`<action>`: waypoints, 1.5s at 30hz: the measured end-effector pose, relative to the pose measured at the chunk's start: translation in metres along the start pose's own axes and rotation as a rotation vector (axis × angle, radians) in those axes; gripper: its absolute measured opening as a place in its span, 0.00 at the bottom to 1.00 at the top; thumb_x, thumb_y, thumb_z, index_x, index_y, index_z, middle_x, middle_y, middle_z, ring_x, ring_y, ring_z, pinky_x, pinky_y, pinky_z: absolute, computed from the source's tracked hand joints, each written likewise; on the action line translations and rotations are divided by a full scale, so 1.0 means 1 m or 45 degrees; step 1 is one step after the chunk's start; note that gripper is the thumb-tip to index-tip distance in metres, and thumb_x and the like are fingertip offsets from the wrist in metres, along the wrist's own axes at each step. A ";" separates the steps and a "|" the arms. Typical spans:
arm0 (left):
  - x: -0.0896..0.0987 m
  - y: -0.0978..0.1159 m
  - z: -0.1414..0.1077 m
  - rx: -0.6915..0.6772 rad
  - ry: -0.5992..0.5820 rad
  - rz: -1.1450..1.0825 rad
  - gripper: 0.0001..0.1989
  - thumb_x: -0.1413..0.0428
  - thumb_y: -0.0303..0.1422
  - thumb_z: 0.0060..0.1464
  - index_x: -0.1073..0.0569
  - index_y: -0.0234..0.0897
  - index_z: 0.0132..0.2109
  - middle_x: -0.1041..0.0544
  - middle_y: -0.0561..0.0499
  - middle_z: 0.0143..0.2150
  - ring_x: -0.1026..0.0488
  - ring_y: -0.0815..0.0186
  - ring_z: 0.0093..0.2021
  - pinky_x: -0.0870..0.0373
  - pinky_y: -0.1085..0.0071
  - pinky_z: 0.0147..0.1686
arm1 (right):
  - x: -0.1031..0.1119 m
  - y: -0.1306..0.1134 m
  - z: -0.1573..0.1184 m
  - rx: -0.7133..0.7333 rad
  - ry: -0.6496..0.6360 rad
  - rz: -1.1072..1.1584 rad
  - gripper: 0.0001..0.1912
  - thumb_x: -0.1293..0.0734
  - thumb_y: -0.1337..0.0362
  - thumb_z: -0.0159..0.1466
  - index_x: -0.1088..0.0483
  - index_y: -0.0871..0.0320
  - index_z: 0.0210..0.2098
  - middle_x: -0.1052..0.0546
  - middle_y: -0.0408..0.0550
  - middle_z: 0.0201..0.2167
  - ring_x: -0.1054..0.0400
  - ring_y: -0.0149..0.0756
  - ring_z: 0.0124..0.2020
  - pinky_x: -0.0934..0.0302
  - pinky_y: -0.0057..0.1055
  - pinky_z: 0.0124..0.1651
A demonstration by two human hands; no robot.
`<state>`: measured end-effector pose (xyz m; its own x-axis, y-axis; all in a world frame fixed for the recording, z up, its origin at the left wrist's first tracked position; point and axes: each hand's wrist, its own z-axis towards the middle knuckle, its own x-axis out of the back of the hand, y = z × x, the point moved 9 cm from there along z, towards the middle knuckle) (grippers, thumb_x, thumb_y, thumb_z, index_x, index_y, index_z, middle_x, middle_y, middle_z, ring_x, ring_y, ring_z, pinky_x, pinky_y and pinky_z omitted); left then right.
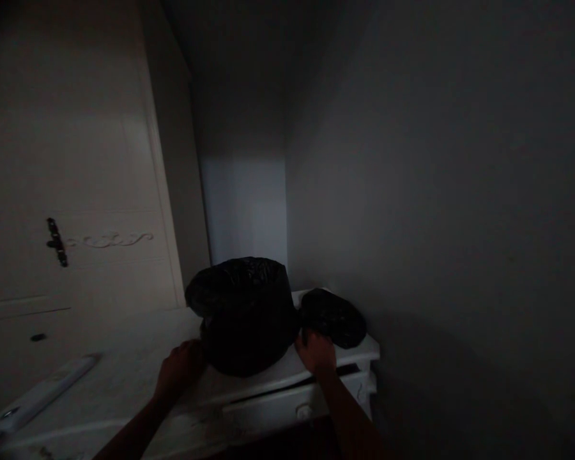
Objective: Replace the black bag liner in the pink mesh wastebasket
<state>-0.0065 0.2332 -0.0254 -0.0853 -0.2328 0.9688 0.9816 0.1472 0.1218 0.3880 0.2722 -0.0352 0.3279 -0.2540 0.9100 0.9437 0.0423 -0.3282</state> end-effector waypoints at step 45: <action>0.001 0.001 -0.001 0.010 -0.011 0.013 0.22 0.57 0.38 0.68 0.26 0.35 0.58 0.24 0.35 0.62 0.26 0.46 0.60 0.30 0.53 0.53 | 0.004 -0.002 -0.002 -0.009 -0.041 0.016 0.25 0.44 0.50 0.74 0.20 0.56 0.49 0.16 0.59 0.50 0.21 0.52 0.53 0.34 0.42 0.56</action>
<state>-0.0052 0.2316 -0.0242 -0.0767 -0.2225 0.9719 0.9810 0.1572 0.1134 0.3876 0.2692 -0.0318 0.3410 -0.2225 0.9134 0.9392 0.0387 -0.3412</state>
